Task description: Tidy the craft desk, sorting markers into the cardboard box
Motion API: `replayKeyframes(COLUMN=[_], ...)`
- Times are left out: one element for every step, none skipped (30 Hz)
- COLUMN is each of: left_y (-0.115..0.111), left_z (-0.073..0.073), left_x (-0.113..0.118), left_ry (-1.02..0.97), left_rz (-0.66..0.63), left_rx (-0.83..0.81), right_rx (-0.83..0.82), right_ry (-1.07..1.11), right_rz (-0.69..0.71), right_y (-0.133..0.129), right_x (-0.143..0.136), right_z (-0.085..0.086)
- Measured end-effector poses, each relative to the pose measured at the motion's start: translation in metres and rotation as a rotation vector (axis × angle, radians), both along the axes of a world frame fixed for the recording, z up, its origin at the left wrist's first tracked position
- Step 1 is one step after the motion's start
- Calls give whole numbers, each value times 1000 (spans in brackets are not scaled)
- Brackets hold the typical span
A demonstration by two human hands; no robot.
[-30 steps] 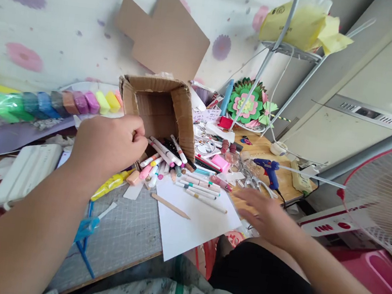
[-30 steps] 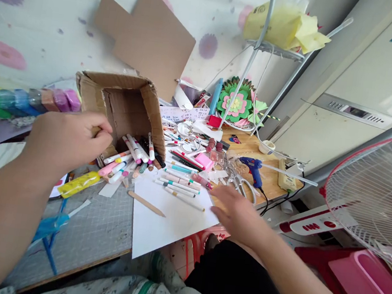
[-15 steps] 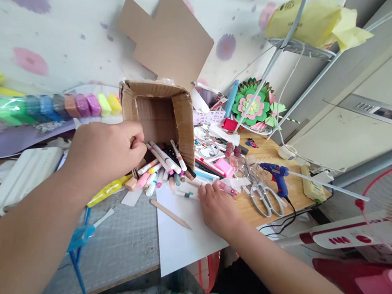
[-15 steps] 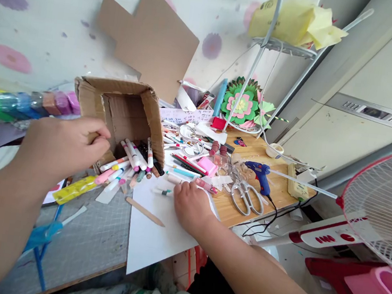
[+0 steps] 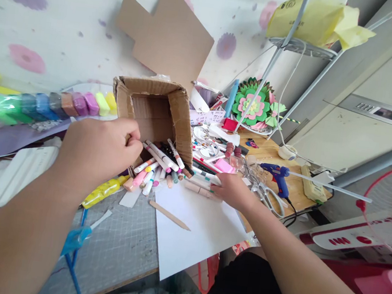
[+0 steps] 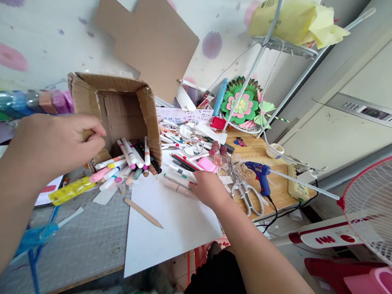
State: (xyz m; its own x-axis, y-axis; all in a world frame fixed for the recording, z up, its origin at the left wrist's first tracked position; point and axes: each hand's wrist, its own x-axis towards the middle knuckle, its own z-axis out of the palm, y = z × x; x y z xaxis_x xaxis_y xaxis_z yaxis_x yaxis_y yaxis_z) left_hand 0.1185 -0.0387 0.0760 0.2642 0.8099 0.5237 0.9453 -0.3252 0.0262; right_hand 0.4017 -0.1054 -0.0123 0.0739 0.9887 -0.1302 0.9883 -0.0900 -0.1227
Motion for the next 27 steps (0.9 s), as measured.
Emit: replayKeyframes(left_y=[0, 0, 0, 1, 1, 1, 2, 2, 2, 3, 3, 3, 2, 2, 1, 0, 0, -1, -1, -1, -1, -1, -1, 0, 0, 0, 0], left_z=[0, 0, 0, 0, 0, 0, 0, 0, 0, 0, 0, 0, 1, 2, 3, 4, 4, 5, 5, 6, 6, 6, 6, 5, 5, 4, 3], left_x=[0, 1, 1, 1, 1, 1, 1, 0, 0, 0, 0, 0, 1, 2, 2, 3, 4, 4, 4, 4, 4, 3, 2, 2, 1, 1, 2], left_ry=[4, 10, 15, 22, 25, 27, 29, 32, 36, 40, 44, 46, 46, 47, 46, 45, 42, 38, 33, 28, 25, 24, 26, 29, 30, 35, 43], left_rz=[-2, -5, -8, -12, -10, -6, -4, -1, 5, 11, 18, 29, 38, 43, 46, 47, 47, 42, 38, 37, 37, 39, 42, 44, 49, 48, 47], left_rx=[-4, -10, -15, -19, -21, -18, -16, -15, -20, -27, -35, -43, -57, -74, -90, -108, -126, -140, -145, -141, -134, -127, -121, -116, -108, -105, -104], right_rx=[-9, -20, -24, -26, -28, -34, -38, -37, -28, -13, 7, 25, 33, 29, 21, 10, -1, -12, -17, -13, -9, -1, 13, 35, 65, 115, 193], right_ry=[-28, -55, -83, -111, -134, -149, -158, -162, -163, -163, -160, -156, -151, -145, -139, -136, -136, -137, -134, -124, -100, -54, 21, 129, 269, 437, 623], right_rz=[13, 28, 46, 66, 87, 108, 126, 136, 139, 134, 122, 108, 95, 87, 84, 87, 98, 112, 128, 134, 120, 81, 17, -68, -154, -224, -266], right_y=[1, 1, 2, 1, 1, 0, -1, -2, -2, -2, -1, 1, 3, 6, 9, 12, 14, 17, 19, 21, 24, 26, 27, 29, 29, 29, 28], right_x=[-4, -9, -14, -19, -25, -30, -35, -39, -42, -44, -46, -46, -47, -47, -48, -49, -51, -52, -53, -52, -49, -44, -36, -27, -17, -8, 0], right_z=[-2, -4, -5, -5, -5, -4, -3, -3, -2, -1, -1, -1, 0, 0, -1, -1, -1, -1, -1, -1, 0, 0, 1, 2, 4, 7, 11])
